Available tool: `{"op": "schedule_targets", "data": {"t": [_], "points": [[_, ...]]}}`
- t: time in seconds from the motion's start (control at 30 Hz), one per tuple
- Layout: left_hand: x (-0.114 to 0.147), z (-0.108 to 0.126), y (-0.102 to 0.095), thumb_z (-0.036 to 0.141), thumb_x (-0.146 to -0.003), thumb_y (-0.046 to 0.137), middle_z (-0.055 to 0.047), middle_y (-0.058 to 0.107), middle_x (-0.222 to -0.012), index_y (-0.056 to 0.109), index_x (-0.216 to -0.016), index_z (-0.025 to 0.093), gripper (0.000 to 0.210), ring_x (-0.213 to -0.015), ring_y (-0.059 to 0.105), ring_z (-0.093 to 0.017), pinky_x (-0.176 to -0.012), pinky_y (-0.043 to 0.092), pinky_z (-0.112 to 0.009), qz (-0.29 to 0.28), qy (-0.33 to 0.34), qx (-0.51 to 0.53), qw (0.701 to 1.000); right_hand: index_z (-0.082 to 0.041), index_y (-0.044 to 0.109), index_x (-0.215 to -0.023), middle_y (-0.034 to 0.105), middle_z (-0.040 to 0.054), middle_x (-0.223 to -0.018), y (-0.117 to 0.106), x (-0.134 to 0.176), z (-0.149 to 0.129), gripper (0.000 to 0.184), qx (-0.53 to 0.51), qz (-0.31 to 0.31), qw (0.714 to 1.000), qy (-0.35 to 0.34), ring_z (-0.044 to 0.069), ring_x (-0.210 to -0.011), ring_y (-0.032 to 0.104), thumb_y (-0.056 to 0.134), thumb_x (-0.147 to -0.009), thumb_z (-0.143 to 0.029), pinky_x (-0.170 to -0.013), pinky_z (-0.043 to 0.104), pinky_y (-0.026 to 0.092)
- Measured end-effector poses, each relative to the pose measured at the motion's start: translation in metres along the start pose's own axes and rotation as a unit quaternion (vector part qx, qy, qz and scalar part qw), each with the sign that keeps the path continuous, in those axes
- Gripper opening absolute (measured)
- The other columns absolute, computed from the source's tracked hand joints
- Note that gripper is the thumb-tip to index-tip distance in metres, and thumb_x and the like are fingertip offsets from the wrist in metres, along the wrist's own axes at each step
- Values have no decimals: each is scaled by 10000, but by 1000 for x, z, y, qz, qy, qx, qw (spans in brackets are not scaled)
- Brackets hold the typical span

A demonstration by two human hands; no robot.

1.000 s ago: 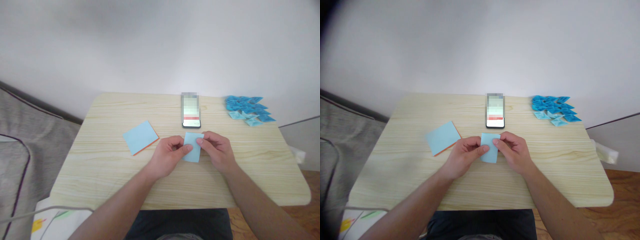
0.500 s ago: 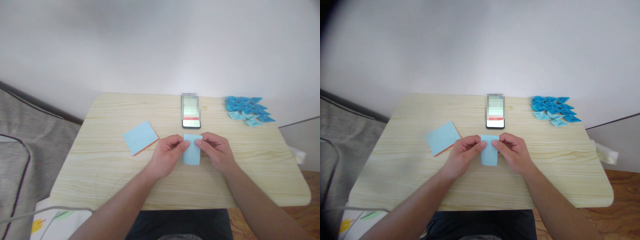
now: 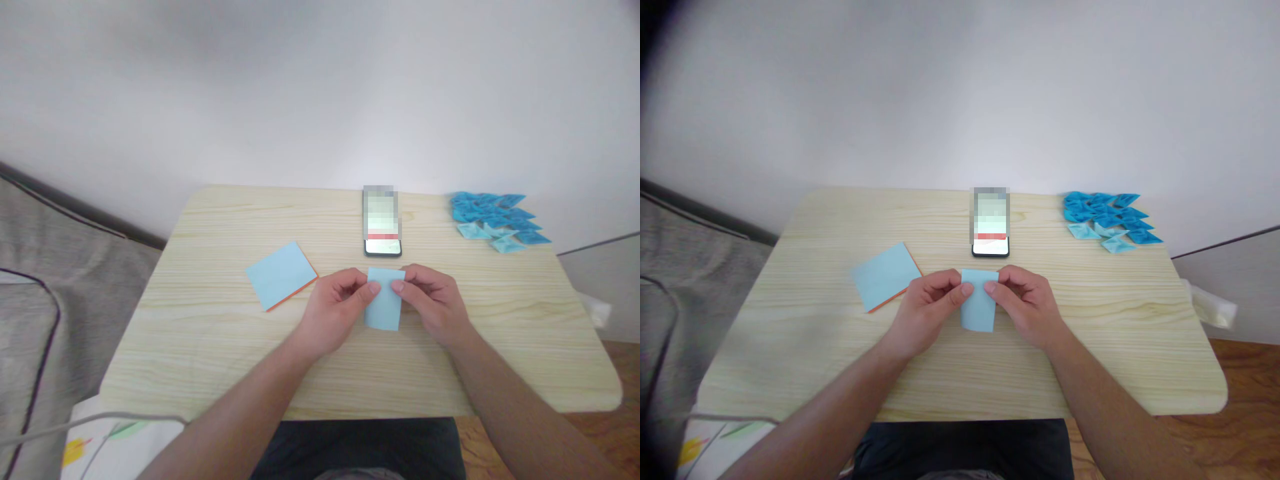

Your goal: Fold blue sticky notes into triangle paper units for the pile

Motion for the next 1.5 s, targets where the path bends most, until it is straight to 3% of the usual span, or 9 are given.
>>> {"op": "schedule_targets", "data": {"t": [0.83,1.17,1.5], "points": [[0,1,1,384,-889,702,34,480,-651,581,-692,138,339,-645,402,-92,-589,331,-235,13,-14,-74,997,-209,708,-812,598,-2,-723,0,-1,1,210,6,-13,1000,-4,137,-675,495,692,-919,-389,-605,283,381],[1,5,3,401,-920,657,15,526,-668,630,-712,131,342,-661,447,-108,-609,361,-250,-4,-12,-132,991,-214,712,-757,604,-21,-665,-2,-4,-4,217,31,69,997,-12,119,-625,495,687,-919,-356,-587,263,399],[1,1,2,427,-956,599,25,490,-682,593,-732,145,361,-673,421,-109,-620,350,-248,-16,-16,-139,990,-215,716,-758,609,-19,-666,-2,-4,-2,223,34,79,996,-1,121,-616,490,695,-910,-377,-573,264,395]]}}
Point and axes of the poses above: each hand's wrist, its own x-axis away from the middle knuckle, its own y-axis out of the palm, z = x × y, the point moved 1 cm from there along -x, towards the middle knuckle
